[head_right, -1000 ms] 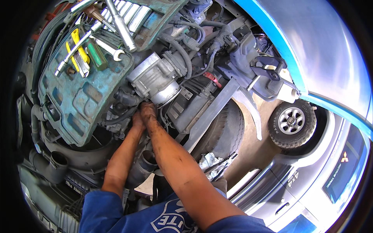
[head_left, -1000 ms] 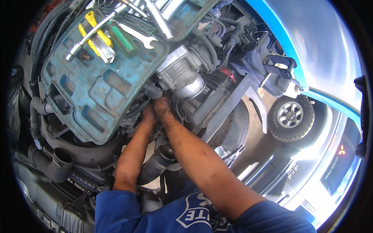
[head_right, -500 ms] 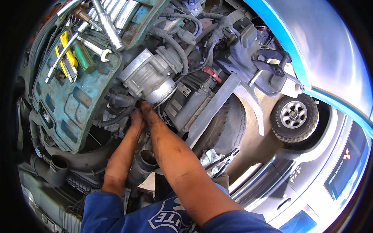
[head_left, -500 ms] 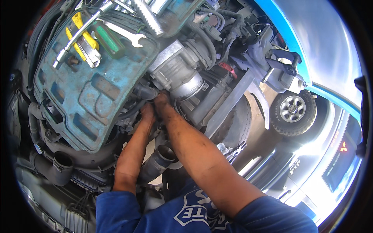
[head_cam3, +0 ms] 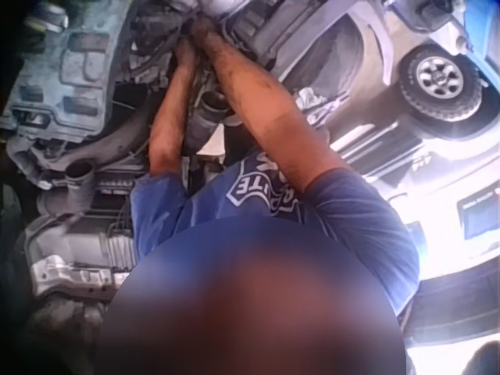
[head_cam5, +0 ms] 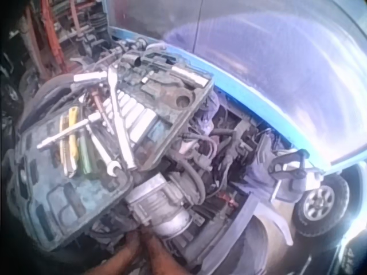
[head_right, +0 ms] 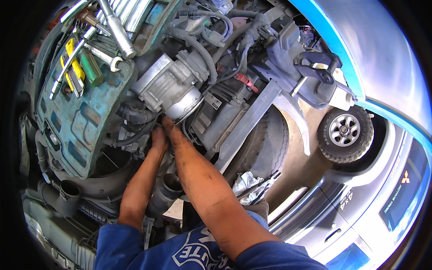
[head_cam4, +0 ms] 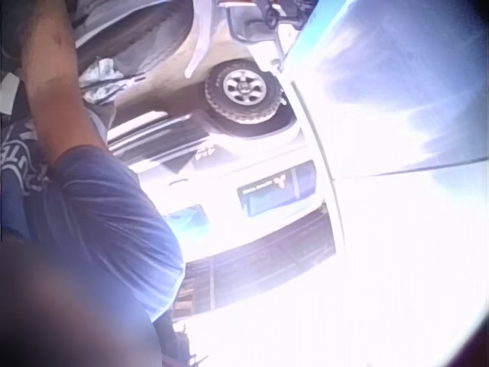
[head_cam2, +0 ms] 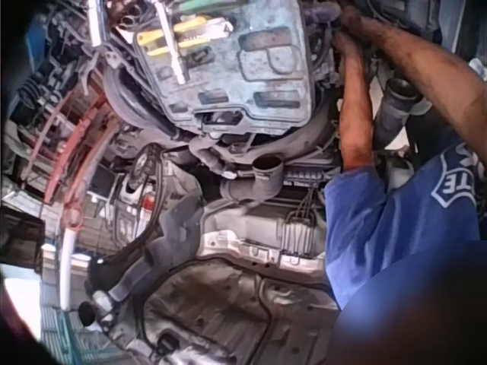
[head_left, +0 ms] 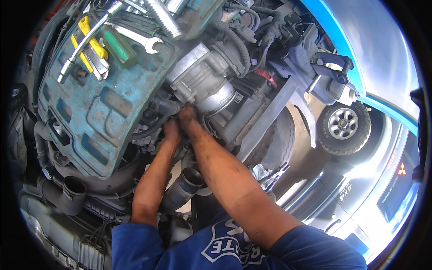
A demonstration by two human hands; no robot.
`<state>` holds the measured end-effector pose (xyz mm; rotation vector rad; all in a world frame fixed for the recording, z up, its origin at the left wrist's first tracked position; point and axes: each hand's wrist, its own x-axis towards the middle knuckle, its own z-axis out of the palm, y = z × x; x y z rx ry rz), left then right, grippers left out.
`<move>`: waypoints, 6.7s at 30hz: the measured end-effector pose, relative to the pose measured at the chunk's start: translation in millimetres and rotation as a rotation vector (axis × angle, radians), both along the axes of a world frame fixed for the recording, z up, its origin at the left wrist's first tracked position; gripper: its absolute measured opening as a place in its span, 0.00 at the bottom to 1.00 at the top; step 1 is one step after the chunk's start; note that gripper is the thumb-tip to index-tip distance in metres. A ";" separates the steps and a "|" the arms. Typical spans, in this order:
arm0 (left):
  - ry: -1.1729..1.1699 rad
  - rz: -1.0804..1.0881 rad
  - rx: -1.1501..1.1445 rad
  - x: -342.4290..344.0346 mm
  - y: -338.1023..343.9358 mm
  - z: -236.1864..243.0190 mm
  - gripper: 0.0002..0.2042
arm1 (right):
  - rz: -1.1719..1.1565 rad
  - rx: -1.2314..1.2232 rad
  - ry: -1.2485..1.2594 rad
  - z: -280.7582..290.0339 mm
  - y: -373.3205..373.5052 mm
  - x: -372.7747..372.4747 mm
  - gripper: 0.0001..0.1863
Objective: The person works under the hood of a light blue vehicle, using a wrench and other hand tools to loosen and tighten bolts on engine components. They repeatedly reach into the engine bay, adjust hoses and parts, and occasionally wipe their hands with a rag. The task involves sustained mechanical manipulation of engine internals.
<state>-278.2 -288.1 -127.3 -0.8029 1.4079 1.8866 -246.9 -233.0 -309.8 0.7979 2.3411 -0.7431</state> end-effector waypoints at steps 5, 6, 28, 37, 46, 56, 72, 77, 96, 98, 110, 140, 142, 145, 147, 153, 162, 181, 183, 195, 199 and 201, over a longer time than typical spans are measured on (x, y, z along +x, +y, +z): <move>-0.023 -0.047 0.107 4.7 -6.3 24.9 0.14 | 0.147 0.072 0.021 -29.0 -0.3 3.2 0.17; -0.035 -0.013 0.100 8.3 -6.5 30.3 0.14 | 0.005 0.020 0.041 -30.2 0.6 2.7 0.17; 0.591 -0.888 -0.584 29.0 -42.0 32.6 0.17 | -0.577 -0.371 0.305 88.9 24.7 -15.1 0.17; 0.575 -0.943 -0.620 24.6 -44.8 42.4 0.17 | -0.601 -0.393 0.334 87.7 16.1 -16.1 0.17; 0.677 -0.922 -0.597 30.9 -42.9 60.9 0.14 | -0.608 -0.410 0.339 94.6 10.4 -4.3 0.17; 0.641 -0.993 -0.648 41.5 -49.1 66.8 0.15 | -0.616 -0.423 0.336 101.1 9.2 -2.2 0.18; 0.561 -0.878 -0.490 41.1 -54.7 39.7 0.15 | -0.595 -0.413 0.331 108.3 16.0 -8.0 0.18; 0.028 -0.213 -0.062 31.3 -43.7 36.7 0.18 | -0.583 -0.402 0.328 114.0 22.6 -13.7 0.18; 0.565 -0.872 -0.513 35.1 -40.8 41.6 0.18 | -0.584 -0.381 0.312 133.7 33.2 -25.6 0.18; 0.526 -0.902 -0.539 35.0 -41.1 40.9 0.18 | -0.588 -0.380 0.310 138.1 32.1 -25.6 0.18; 0.494 -0.861 -0.517 38.2 -41.5 36.1 0.18 | -0.640 -0.345 0.259 181.4 34.9 -22.6 0.18; 0.578 -0.910 -0.514 33.2 -43.1 40.1 0.19 | -0.714 -0.361 0.554 45.3 -33.6 18.1 0.08; 0.551 -0.915 -0.505 32.3 -43.1 40.2 0.19 | -0.705 -0.366 0.545 39.0 -31.7 18.9 0.08; 0.557 -0.908 -0.515 33.0 -42.7 39.7 0.19 | -0.741 -0.441 0.526 41.4 -28.6 20.5 0.08; 0.578 -0.888 -0.530 33.9 -43.0 39.2 0.19 | -0.754 -0.474 0.517 47.8 -26.3 20.3 0.09; 0.606 -0.930 -0.531 31.6 -44.5 34.5 0.19 | -0.775 -0.532 0.497 61.4 -22.6 23.2 0.09; 0.592 -0.896 -0.499 34.1 -45.9 35.9 0.19 | -0.781 -0.560 0.481 62.8 -23.1 27.6 0.11; 0.526 -0.911 -0.502 33.8 -45.5 33.4 0.21 | -0.784 -0.587 0.477 63.2 -9.0 11.6 0.13; 0.516 -0.892 -0.502 31.7 -43.0 37.1 0.21 | -0.791 -0.602 0.477 64.4 -5.2 8.8 0.13; 0.164 -0.324 -0.037 9.7 -20.8 14.8 0.18 | -0.862 -0.818 0.515 84.6 16.9 -16.0 0.15; 0.271 -0.482 -0.145 6.7 -26.4 -4.4 0.20 | -0.910 -0.964 0.551 92.8 25.0 -37.4 0.16; 0.242 -0.430 -0.129 8.6 -26.9 -7.0 0.21 | -0.924 -1.035 0.568 95.1 30.7 -50.6 0.16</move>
